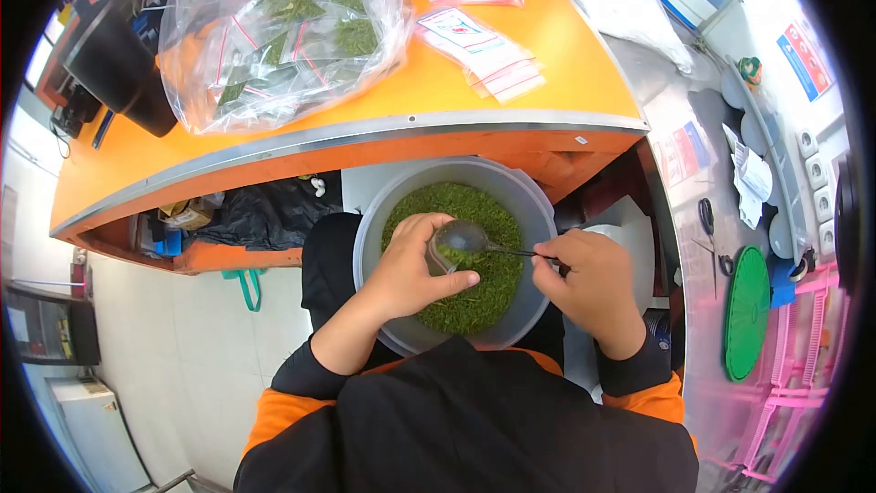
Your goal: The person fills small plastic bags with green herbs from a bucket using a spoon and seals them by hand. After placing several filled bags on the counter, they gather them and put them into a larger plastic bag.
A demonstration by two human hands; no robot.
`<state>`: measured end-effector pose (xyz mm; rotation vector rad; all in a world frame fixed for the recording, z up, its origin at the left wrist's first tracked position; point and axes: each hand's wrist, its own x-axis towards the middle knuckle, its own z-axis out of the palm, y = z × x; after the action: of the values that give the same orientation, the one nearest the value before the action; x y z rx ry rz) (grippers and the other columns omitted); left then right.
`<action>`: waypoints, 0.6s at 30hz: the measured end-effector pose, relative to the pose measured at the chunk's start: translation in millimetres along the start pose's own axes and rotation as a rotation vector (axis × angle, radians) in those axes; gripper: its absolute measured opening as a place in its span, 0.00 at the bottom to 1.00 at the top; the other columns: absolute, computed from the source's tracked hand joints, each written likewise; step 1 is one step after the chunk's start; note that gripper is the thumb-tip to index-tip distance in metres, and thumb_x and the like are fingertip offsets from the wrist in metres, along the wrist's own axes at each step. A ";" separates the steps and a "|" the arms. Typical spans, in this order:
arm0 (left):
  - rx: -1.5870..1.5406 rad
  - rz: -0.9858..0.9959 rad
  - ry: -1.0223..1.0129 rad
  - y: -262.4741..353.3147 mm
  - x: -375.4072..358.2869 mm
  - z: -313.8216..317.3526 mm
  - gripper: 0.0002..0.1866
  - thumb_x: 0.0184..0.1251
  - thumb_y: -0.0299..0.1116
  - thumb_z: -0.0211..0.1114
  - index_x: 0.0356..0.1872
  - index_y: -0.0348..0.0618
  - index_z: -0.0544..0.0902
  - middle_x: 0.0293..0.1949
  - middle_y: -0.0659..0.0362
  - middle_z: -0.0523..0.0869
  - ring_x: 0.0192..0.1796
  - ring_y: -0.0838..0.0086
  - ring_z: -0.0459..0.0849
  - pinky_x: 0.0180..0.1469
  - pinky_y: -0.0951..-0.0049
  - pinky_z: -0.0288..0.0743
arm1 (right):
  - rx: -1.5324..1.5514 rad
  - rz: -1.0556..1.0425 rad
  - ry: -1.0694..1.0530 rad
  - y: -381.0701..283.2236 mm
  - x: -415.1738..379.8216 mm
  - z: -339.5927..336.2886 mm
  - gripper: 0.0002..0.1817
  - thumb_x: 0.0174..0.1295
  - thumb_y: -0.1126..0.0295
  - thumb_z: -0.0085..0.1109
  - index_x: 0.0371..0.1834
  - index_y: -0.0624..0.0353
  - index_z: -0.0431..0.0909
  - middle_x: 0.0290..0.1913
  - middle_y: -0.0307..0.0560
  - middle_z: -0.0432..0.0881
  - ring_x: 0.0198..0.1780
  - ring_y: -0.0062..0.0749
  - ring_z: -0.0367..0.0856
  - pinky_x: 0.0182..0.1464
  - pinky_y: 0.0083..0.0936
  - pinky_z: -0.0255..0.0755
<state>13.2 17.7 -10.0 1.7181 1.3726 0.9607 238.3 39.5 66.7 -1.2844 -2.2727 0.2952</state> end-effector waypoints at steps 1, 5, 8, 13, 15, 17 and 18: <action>-0.004 -0.008 0.008 0.6 -0.7 -0.2 0.36 0.46 0.47 0.74 0.53 0.37 0.71 0.52 0.47 0.73 0.59 0.55 0.68 0.61 0.61 0.62 | 0.016 0.004 0.027 1.4 0.2 -0.7 0.04 0.47 0.70 0.63 0.27 0.56 0.83 0.24 0.44 0.80 0.26 0.39 0.79 0.28 0.30 0.72; -0.052 -0.043 0.024 1.6 -4.5 -1.0 0.35 0.44 0.42 0.75 0.52 0.38 0.69 0.50 0.48 0.73 0.56 0.56 0.70 0.59 0.63 0.64 | 0.029 0.082 0.053 6.4 0.7 -2.3 0.05 0.48 0.70 0.63 0.29 0.56 0.83 0.26 0.44 0.81 0.28 0.39 0.80 0.30 0.31 0.72; 0.040 -0.005 0.104 6.0 -5.7 3.9 0.35 0.42 0.39 0.77 0.50 0.39 0.68 0.47 0.50 0.73 0.54 0.58 0.72 0.59 0.63 0.64 | 0.114 -0.070 0.116 -3.5 8.0 12.8 0.08 0.49 0.69 0.64 0.32 0.56 0.82 0.30 0.44 0.82 0.30 0.39 0.80 0.32 0.32 0.73; 0.382 0.247 0.337 5.5 -4.3 15.2 0.39 0.38 0.41 0.78 0.53 0.40 0.67 0.47 0.51 0.75 0.55 0.57 0.72 0.61 0.56 0.62 | 0.268 -0.267 -0.025 -21.3 4.9 50.4 0.08 0.50 0.68 0.63 0.35 0.52 0.81 0.29 0.41 0.79 0.29 0.40 0.79 0.32 0.34 0.73; 0.283 0.265 0.296 12.7 -5.3 9.2 0.44 0.39 0.41 0.77 0.59 0.41 0.64 0.50 0.52 0.74 0.56 0.57 0.71 0.62 0.50 0.59 | 0.300 -0.206 0.053 -16.9 7.8 53.2 0.07 0.51 0.68 0.62 0.34 0.52 0.81 0.29 0.41 0.78 0.28 0.40 0.78 0.30 0.33 0.72; 0.098 0.159 0.134 21.4 -4.9 1.7 0.46 0.42 0.40 0.76 0.65 0.43 0.60 0.54 0.52 0.73 0.58 0.59 0.70 0.64 0.45 0.56 | 0.211 -0.202 -0.008 -13.9 10.3 48.3 0.07 0.51 0.67 0.62 0.33 0.52 0.81 0.29 0.40 0.79 0.28 0.39 0.79 0.30 0.32 0.72; -0.038 0.045 -0.014 22.4 -2.1 -6.3 0.47 0.45 0.39 0.75 0.67 0.45 0.57 0.56 0.52 0.71 0.60 0.60 0.70 0.65 0.43 0.53 | 0.167 -0.194 -0.042 -13.1 8.5 46.5 0.06 0.51 0.67 0.62 0.32 0.52 0.81 0.30 0.40 0.79 0.28 0.39 0.79 0.29 0.32 0.72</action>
<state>17.1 12.4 12.4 1.7313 1.3033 0.9914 200.5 42.4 35.5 -0.9752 -2.3310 0.4357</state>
